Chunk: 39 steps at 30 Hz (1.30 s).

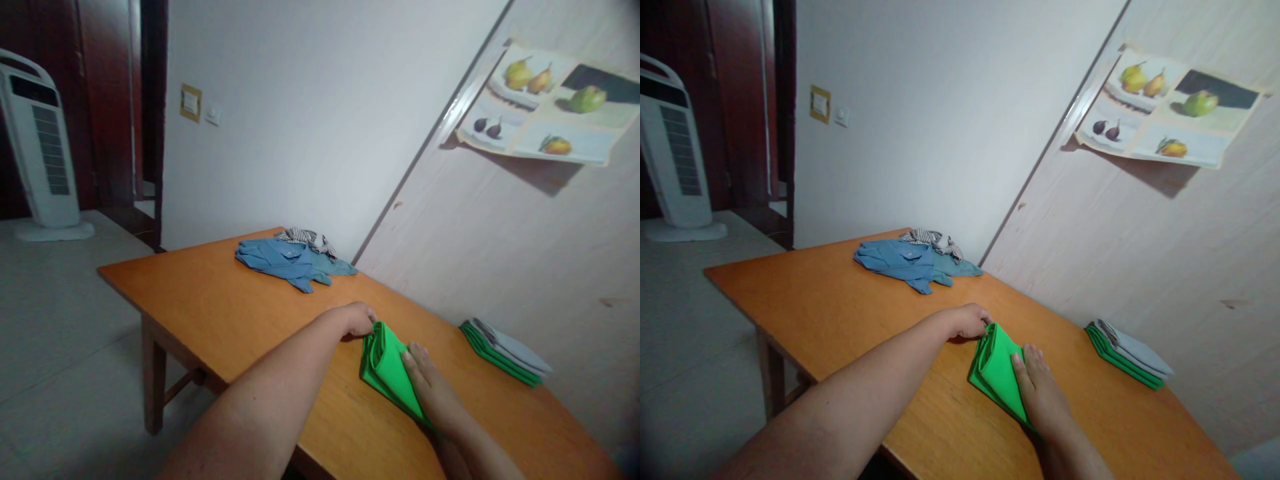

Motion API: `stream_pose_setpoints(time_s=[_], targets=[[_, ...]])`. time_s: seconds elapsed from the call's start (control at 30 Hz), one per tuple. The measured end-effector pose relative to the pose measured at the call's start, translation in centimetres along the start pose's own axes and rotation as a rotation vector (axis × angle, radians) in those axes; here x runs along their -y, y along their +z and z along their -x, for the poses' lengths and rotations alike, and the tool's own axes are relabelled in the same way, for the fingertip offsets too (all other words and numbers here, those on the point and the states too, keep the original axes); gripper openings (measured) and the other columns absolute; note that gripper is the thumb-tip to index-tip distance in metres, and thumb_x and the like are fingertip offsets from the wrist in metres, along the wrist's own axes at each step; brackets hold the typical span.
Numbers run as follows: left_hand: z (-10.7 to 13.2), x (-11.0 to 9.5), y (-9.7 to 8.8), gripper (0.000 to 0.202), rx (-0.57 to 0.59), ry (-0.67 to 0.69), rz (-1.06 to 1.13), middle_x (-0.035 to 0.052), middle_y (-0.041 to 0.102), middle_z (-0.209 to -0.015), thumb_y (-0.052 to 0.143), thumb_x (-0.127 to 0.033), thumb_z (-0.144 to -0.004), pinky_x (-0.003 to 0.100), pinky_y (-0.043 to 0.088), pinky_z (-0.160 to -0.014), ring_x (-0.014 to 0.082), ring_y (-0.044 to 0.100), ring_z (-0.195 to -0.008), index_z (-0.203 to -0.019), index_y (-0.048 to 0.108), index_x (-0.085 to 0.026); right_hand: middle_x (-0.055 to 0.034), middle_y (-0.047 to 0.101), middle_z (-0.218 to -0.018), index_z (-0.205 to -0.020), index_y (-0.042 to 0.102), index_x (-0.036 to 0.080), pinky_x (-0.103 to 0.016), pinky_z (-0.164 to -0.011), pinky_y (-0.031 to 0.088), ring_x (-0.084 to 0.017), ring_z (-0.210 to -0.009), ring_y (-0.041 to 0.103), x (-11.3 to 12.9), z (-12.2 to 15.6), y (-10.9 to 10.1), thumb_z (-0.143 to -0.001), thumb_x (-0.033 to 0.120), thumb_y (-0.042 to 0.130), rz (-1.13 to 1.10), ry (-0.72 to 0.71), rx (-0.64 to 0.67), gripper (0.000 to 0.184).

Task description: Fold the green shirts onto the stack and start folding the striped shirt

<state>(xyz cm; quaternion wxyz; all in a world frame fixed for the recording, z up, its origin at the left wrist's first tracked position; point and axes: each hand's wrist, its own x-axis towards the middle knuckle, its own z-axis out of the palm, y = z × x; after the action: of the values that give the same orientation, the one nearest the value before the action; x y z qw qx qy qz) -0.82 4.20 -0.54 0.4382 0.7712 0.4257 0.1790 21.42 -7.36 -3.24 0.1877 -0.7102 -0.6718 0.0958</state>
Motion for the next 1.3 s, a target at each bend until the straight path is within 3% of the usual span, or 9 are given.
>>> stream_pose_setpoints(time_s=[0.1,0.27,0.43,0.63,0.83,0.9,1.13,1.3], targets=[[-0.7,0.0,-0.6,0.027,0.043,0.038,-0.090,-0.0049,0.051,-0.052,0.066,-0.016,-0.062,0.025,0.039,-0.053,0.0130,0.046,-0.049,-0.087,0.076,-0.020,-0.0160,0.022,-0.164,-0.154,0.030,0.001,-0.041,-0.126,0.010,-0.023,-0.153,0.013,0.2,0.2,-0.1,-0.091,0.074,0.021,0.003,-0.005,0.012,0.098],[-1.9,0.1,-1.1,0.034,0.114,0.098,-0.178,-0.0041,0.060,-0.060,0.066,-0.013,-0.058,0.024,0.041,-0.054,0.0137,0.052,-0.053,-0.090,0.075,-0.021,-0.0151,0.021,-0.164,-0.155,0.030,0.003,-0.044,-0.126,0.010,-0.025,-0.153,0.012,0.5,0.4,-0.2,-0.091,0.076,0.024,0.055,-0.019,0.013,0.098],[-2.5,-0.1,-1.3,0.027,0.119,0.156,-0.224,-0.0029,0.061,-0.062,0.066,-0.013,-0.058,0.025,0.044,-0.059,0.0146,0.054,-0.059,-0.083,0.075,-0.019,-0.0161,0.019,-0.165,-0.156,0.029,0.004,-0.048,-0.125,0.014,-0.029,-0.153,0.012,0.5,0.6,-0.3,-0.089,0.078,0.032,0.179,-0.040,0.025,0.100],[-2.6,0.1,-1.4,0.026,0.069,0.182,-0.199,-0.0015,0.065,-0.070,0.060,-0.016,-0.067,0.024,0.047,-0.066,0.0149,0.057,-0.066,-0.087,0.075,-0.018,-0.0160,0.020,-0.165,-0.157,0.028,0.006,-0.051,-0.124,0.016,-0.030,-0.153,0.015,0.7,0.9,-0.4,-0.089,0.077,0.035,0.249,-0.059,0.035,0.099],[-2.2,0.7,-1.7,0.043,0.147,0.244,-0.137,-0.0048,0.067,-0.077,0.062,-0.016,-0.065,0.021,0.045,-0.061,0.0131,0.058,-0.066,-0.105,0.074,-0.024,-0.0172,0.023,-0.164,-0.156,0.030,0.006,-0.051,-0.124,0.018,-0.031,-0.152,0.017,0.9,1.1,-0.5,-0.089,0.076,0.036,0.264,-0.063,0.032,0.097],[-2.2,0.9,-1.6,0.040,0.157,0.255,-0.114,-0.0053,0.068,-0.077,0.060,-0.016,-0.066,0.020,0.046,-0.062,0.0126,0.059,-0.067,-0.103,0.075,-0.024,-0.0176,0.024,-0.163,-0.155,0.032,0.006,-0.052,-0.124,0.017,-0.032,-0.152,0.017,0.9,1.2,-0.5,-0.089,0.076,0.036,0.276,-0.063,0.038,0.096],[-2.7,1.2,-0.7,0.025,0.037,0.237,-0.088,-0.0025,0.072,-0.080,0.059,-0.020,-0.070,0.023,0.047,-0.073,0.0160,0.061,-0.078,-0.087,0.076,-0.021,-0.0170,0.026,-0.163,-0.155,0.032,0.006,-0.054,-0.123,0.017,-0.033,-0.152,0.018,0.9,1.2,-0.3,-0.089,0.076,0.037,0.306,-0.061,0.040,0.096],[-2.4,1.3,-0.3,0.022,0.006,0.216,-0.060,-0.0015,0.070,-0.078,0.057,-0.022,-0.070,0.023,0.045,-0.068,0.0167,0.060,-0.077,-0.084,0.074,-0.020,-0.0159,0.027,-0.163,-0.155,0.033,0.009,-0.054,-0.123,0.017,-0.032,-0.152,0.019,1.3,1.4,-0.4,-0.089,0.076,0.036,0.314,-0.053,0.028,0.094]])
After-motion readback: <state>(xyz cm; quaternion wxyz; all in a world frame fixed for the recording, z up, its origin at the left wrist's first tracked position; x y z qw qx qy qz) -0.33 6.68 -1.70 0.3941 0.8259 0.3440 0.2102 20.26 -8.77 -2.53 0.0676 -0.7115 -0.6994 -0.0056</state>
